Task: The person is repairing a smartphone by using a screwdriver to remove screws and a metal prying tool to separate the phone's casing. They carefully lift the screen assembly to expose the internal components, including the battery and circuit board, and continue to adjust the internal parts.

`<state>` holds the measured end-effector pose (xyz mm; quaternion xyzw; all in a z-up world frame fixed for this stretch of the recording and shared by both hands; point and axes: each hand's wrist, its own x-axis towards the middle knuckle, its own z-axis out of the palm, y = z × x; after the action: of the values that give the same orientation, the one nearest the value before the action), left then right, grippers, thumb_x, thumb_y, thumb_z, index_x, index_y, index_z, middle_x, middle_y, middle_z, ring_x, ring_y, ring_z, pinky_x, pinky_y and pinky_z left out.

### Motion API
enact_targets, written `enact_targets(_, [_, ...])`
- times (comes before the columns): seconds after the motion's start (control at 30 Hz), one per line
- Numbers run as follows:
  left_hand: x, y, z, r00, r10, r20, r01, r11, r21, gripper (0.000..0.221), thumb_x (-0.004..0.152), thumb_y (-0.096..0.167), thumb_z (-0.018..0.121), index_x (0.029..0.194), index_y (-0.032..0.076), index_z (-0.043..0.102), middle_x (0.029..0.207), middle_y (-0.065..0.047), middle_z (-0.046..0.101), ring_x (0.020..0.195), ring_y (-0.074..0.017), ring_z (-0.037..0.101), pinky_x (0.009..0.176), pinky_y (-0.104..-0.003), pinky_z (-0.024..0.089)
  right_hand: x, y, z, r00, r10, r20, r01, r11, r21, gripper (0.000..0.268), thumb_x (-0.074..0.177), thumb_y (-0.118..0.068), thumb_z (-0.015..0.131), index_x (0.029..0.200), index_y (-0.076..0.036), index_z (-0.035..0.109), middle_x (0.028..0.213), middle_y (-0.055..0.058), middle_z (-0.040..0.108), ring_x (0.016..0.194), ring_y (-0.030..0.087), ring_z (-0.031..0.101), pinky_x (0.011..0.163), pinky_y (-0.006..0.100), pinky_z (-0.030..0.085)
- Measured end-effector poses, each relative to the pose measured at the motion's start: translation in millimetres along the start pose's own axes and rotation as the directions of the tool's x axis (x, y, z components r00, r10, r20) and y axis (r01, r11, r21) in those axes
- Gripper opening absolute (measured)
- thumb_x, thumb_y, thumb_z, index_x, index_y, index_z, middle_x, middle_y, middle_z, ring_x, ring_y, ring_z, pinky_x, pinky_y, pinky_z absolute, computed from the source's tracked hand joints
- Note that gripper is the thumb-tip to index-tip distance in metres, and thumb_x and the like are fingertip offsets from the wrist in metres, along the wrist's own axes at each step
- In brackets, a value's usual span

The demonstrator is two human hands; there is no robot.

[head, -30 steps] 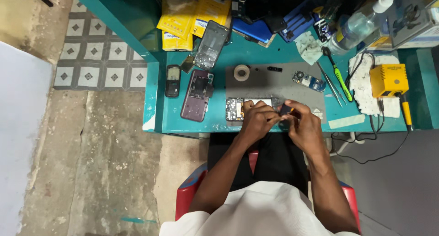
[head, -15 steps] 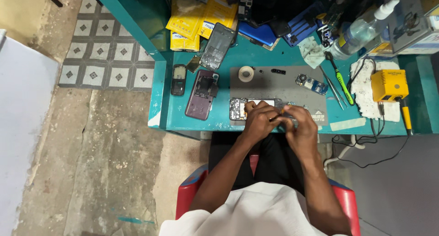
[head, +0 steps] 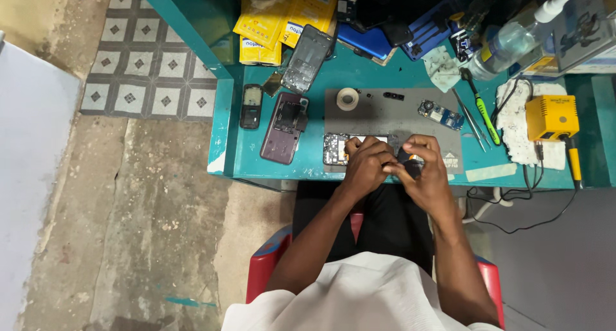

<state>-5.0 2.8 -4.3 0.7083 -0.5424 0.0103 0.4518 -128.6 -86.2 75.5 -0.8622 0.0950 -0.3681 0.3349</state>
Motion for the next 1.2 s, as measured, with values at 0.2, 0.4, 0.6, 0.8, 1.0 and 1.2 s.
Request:
enact_targets(0.2, [2.3,1.1,-4.1,1.000,0.006,0.009,-0.006,1.000,-0.003,0.016,0.079,0.022,0.083,0.089,0.010,0.078,0.095,0.005,0.070,0.100,-0.0147,0.060,0.093,-0.046,0.029,-13.0,1.4,6.6,0.989,0.149,-0.005,-0.149,0.989,0.014,0.054,0.088,0.022,0.062,0.130,-0.009,0.050,0.119,0.019,0.067,0.111,0.031,0.072,0.089,0.032,0.063])
enact_targets(0.4, [2.9,4.9,-5.0,1.000,-0.003,-0.005,0.003,1.000,-0.020,0.014,0.078,0.025,0.083,0.084,0.013,0.078,0.099,0.006,0.070,0.102,-0.0146,0.059,0.093,-0.047,0.030,-19.9,23.7,-6.7,0.968,0.176,0.179,-0.209,0.959,0.189,0.053,0.090,0.022,0.053,0.132,-0.009,0.044,0.128,0.020,0.069,0.122,0.030,0.071,0.091,0.034,0.061])
enact_targets(0.6, [3.4,2.1,-3.6,1.000,0.005,0.022,-0.006,1.000,0.028,0.014,0.078,0.026,0.083,0.081,0.014,0.077,0.096,0.006,0.068,0.103,-0.0150,0.059,0.094,-0.048,0.029,-13.0,13.0,-1.8,0.999,0.034,0.010,-0.033,0.998,-0.047,0.058,0.082,0.002,0.082,0.129,-0.010,0.050,0.119,0.021,0.062,0.110,0.033,0.066,0.089,0.039,0.057])
enact_targets(0.8, [2.3,-1.6,-3.1,0.997,0.008,0.083,-0.008,1.000,0.004,0.010,0.082,0.028,0.081,0.081,0.019,0.077,0.095,0.006,0.067,0.101,-0.0165,0.058,0.090,-0.049,0.029,-21.0,23.9,-7.6,0.978,0.208,0.005,-0.208,0.974,0.089,0.041,0.098,0.012,0.061,0.132,-0.008,0.056,0.125,0.017,0.067,0.108,0.029,0.074,0.087,0.034,0.063])
enact_targets(1.0, [-5.2,-18.3,9.8,0.990,0.046,0.132,-0.054,0.997,0.052,0.011,0.085,0.014,0.073,0.095,0.019,0.076,0.105,0.005,0.066,0.110,-0.0213,0.057,0.093,-0.053,0.032,-29.1,55.1,-11.0,0.992,0.021,0.125,-0.032,0.996,0.086,0.060,0.084,0.010,0.078,0.133,-0.006,0.046,0.126,0.023,0.059,0.111,0.041,0.064,0.093,0.046,0.053])
enact_targets(1.2, [-2.5,-20.9,-0.8,0.998,0.057,0.033,-0.054,0.994,-0.090,0.023,0.085,-0.003,0.076,0.102,0.013,0.077,0.109,0.005,0.063,0.111,-0.0166,0.058,0.100,-0.039,0.034,-23.9,43.7,-0.7,0.990,0.136,0.048,-0.141,0.981,0.134,0.065,0.100,0.018,0.074,0.147,-0.015,0.044,0.129,0.015,0.063,0.105,0.023,0.069,0.081,0.028,0.060])
